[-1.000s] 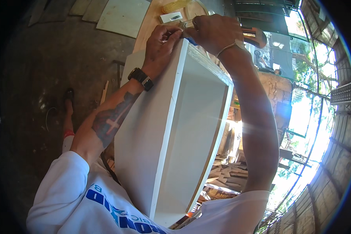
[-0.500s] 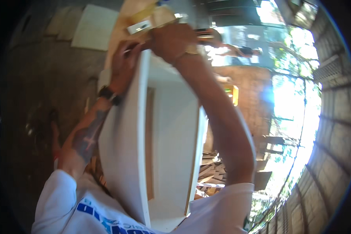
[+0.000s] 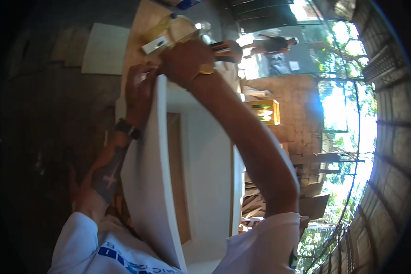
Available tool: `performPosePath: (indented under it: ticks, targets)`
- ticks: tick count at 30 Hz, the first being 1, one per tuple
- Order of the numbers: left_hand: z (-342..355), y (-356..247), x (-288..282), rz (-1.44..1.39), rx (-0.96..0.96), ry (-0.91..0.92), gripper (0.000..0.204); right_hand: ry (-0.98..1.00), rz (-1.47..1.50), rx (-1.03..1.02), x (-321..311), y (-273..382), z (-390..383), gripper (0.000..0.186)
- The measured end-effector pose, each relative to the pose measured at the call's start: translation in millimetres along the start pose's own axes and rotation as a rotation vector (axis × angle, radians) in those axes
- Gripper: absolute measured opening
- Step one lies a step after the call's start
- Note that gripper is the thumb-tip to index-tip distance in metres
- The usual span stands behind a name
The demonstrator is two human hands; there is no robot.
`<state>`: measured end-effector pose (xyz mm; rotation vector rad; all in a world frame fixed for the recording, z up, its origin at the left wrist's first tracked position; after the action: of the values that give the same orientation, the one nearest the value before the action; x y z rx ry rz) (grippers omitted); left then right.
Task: Trimming the excess edge banding from a white cabinet using a utility knife.
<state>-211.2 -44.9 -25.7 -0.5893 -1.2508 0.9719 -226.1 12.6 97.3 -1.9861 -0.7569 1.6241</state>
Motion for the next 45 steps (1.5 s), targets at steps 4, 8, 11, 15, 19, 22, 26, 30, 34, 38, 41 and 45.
performPosePath:
  ticks: [4,8,11,15,19,22,26,30,34,38,41,45]
  targets:
    - [-3,-2,-4,-0.025,-0.056,-0.026,0.01,0.046,0.03,-0.012,-6,2,-8,0.032]
    - [-6,0,-3,-0.085,-0.104,-0.019,0.009,-0.001,-0.027,-0.027,-14,7,-11,0.038]
    - [-6,0,-2,-0.08,-0.089,-0.008,0.009,-0.022,-0.045,-0.059,-18,10,-12,0.04]
    - [-5,1,0,-0.069,-0.089,-0.005,0.011,-0.061,-0.06,-0.083,-24,13,-13,0.039]
    - [-4,1,0,-0.091,-0.073,-0.015,0.012,-0.023,-0.104,-0.09,-20,11,-11,0.039]
    - [-5,1,0,-0.094,-0.078,-0.012,0.011,0.018,-0.098,-0.075,-13,7,-12,0.04]
    - [-7,0,0,-0.125,-0.098,-0.007,0.011,-0.084,-0.119,-0.131,-15,10,-16,0.047]
    - [-11,-4,-2,-0.081,-0.068,-0.01,0.011,-0.095,-0.103,-0.118,-13,7,-21,0.047]
    - [-15,1,-1,-0.076,-0.094,0.008,0.013,-0.1,-0.136,-0.115,-14,10,-22,0.048]
    - [-12,9,3,-0.045,-0.118,0.038,0.017,-0.06,-0.081,0.003,-11,1,-15,0.04]
    - [-8,13,4,-0.072,-0.138,0.027,0.017,-0.135,-0.077,-0.049,-16,7,-10,0.038]
    - [-8,9,4,-0.001,-0.077,0.029,0.018,-0.085,-0.068,-0.008,-10,-1,-13,0.035]
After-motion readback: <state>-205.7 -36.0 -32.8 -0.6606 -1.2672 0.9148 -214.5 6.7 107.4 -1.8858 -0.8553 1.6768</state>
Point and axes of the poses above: each hand's wrist, its own z-axis towards the middle knuckle, its own x-axis out of the palm, y = z × x, the point moved 10 cm from there along z, towards the middle knuckle, and after that the axes turned 8 degrees about -y, right-handed, at the moved point
